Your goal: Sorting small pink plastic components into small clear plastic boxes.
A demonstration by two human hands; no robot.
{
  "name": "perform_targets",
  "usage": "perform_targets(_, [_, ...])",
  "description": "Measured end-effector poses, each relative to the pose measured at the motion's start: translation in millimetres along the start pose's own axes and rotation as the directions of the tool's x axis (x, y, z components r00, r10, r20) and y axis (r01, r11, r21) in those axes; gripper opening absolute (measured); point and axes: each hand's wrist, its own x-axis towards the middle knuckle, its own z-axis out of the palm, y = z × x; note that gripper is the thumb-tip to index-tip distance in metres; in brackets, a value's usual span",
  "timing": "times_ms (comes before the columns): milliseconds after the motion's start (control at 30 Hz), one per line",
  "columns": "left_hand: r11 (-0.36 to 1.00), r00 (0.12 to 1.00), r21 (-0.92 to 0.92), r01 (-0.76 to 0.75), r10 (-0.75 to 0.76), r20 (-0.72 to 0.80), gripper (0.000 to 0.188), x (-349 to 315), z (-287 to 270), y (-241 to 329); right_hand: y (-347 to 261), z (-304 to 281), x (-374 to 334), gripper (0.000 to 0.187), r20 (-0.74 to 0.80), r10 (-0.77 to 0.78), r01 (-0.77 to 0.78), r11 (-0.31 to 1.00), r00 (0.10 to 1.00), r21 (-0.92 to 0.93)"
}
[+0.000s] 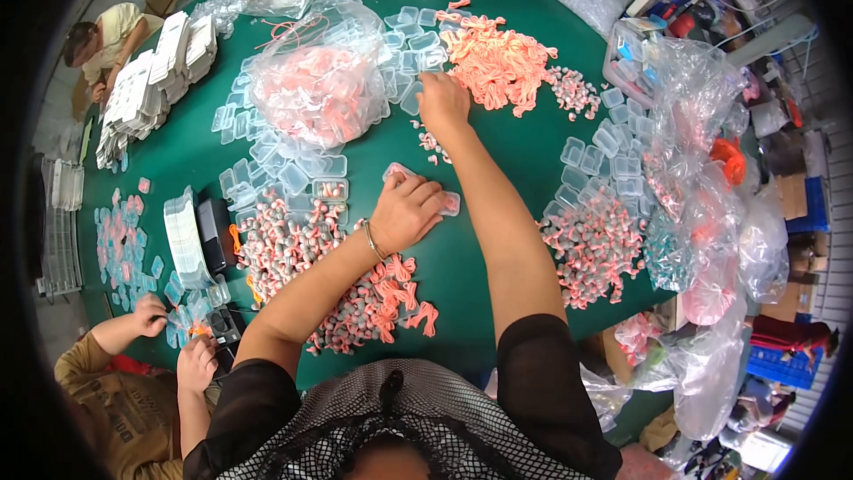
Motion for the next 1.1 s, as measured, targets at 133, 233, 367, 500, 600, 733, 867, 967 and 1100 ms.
perform_targets(133, [0.993, 0.999, -0.105, 0.045, -0.045, 0.002, 0.031, 8, -10, -1, 12, -2, 7, 0.007, -0.171, 0.075, -0.047, 0.986, 0.983, 0.162])
perform_targets(233, [0.977, 0.981, -0.099, 0.190, -0.193, -0.025, 0.021, 11, -10, -14, 30, -35, -13, 0.007, -0.277, 0.141, -0.068, 0.964, 0.950, 0.258])
perform_targets(367, [0.910, 0.898, -0.093, 0.405, -0.415, -0.148, 0.014, 33, 6, -40, 55, -84, -72, 0.008, -0.340, 0.212, -0.185, 0.976, 0.916, 0.111])
perform_targets(500, [0.901, 0.888, -0.131, 0.414, -0.431, -0.159, 0.012, 62, 19, -42, 68, -95, -117, 0.011, -0.249, 0.318, -0.318, 0.947, 0.915, 0.041])
perform_targets(600, [0.939, 0.931, -0.098, 0.331, -0.341, -0.127, 0.006, 78, 28, -35, 65, -94, -126, 0.019, -0.170, 0.328, -0.340, 0.939, 0.929, -0.052])
perform_targets(733, [0.962, 0.971, 0.129, 0.241, -0.238, -0.036, 0.006, 92, 48, -31, 64, -101, -125, 0.017, -0.127, 0.387, -0.396, 0.917, 0.913, -0.047])
perform_targets(867, [0.948, 0.971, 0.220, 0.231, -0.240, 0.017, 0.012, 85, 50, -32, 88, -115, -111, 0.017, -0.173, 0.326, -0.338, 0.940, 0.929, -0.039])
perform_targets(967, [0.954, 0.978, 0.221, 0.202, -0.207, 0.000, 0.014, 83, 49, -28, 131, -132, -87, 0.014, -0.195, 0.378, -0.390, 0.920, 0.905, -0.025])
perform_targets(1100, [0.972, 0.985, 0.174, 0.160, -0.146, -0.093, 0.011, 80, 52, -24, 166, -129, -66, 0.014, -0.214, 0.415, -0.466, 0.809, 0.884, -0.359])
